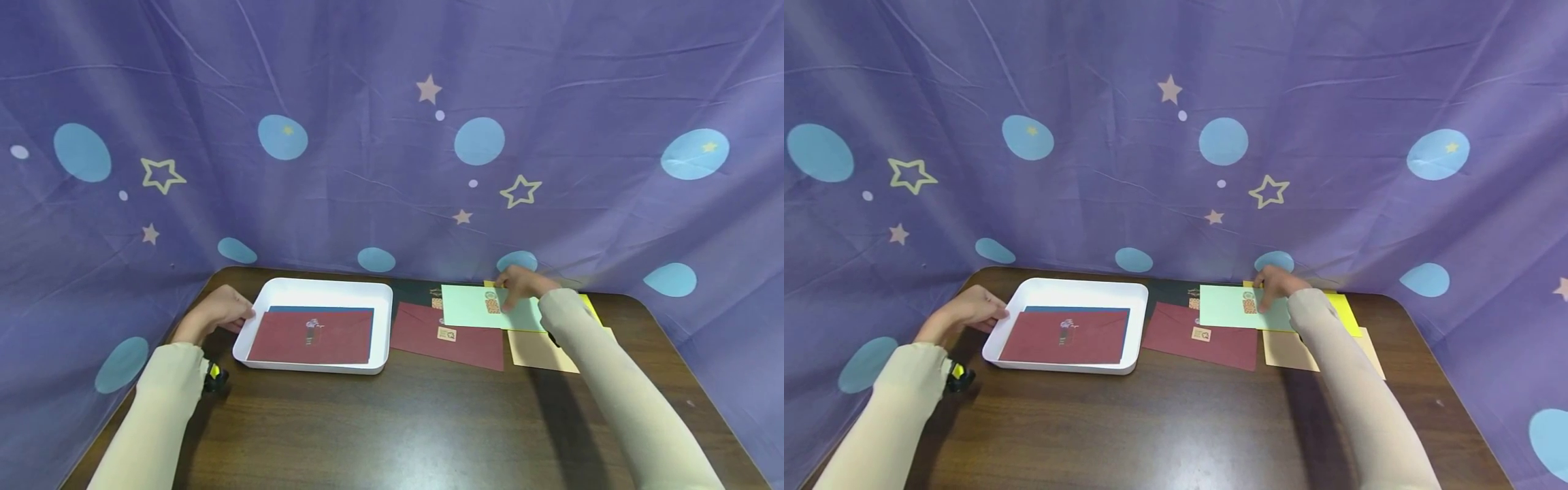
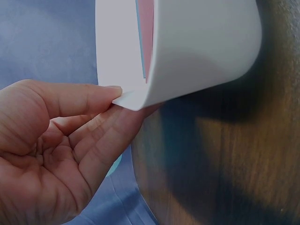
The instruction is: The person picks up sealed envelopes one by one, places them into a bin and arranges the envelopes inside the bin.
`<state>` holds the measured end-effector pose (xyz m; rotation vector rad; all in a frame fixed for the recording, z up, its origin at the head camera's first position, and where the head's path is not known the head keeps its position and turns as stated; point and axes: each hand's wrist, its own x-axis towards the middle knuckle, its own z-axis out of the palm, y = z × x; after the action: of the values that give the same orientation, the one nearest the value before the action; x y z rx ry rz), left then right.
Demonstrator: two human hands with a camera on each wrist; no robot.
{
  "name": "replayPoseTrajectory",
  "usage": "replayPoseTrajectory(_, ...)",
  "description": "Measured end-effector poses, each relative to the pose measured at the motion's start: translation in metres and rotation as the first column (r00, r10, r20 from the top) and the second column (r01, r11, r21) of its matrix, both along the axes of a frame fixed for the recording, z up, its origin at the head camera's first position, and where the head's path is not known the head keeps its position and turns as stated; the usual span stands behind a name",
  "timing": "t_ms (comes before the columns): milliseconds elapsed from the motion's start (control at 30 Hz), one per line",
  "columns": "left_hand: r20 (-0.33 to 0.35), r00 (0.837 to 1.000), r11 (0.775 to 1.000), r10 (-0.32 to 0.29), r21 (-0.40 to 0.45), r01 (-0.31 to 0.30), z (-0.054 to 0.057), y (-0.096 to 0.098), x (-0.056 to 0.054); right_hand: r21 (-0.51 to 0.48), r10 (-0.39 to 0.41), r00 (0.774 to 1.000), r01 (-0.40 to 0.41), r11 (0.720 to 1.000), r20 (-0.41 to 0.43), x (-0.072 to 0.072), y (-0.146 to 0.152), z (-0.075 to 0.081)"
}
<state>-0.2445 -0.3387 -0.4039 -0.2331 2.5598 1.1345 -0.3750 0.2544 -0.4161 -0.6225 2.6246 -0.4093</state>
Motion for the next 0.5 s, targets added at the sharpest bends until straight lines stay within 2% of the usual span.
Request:
replayPoseTrajectory(200,0.003,1.000,1.000,-0.002,0.013,0.002,-0.0037,-0.0026,-0.0018,0.035,-0.035,0.999,0.035,0.999,0.000,-0.0018,-0.0033,-0.0046)
replayPoseTrajectory(500,-0.004,1.000,1.000,0.005,-0.011,-0.005,-0.0016,-0.0014,-0.0010,0.094,-0.103,0.994,0.099,0.991,0.031,-0.0008,-0.0043,-0.0065)
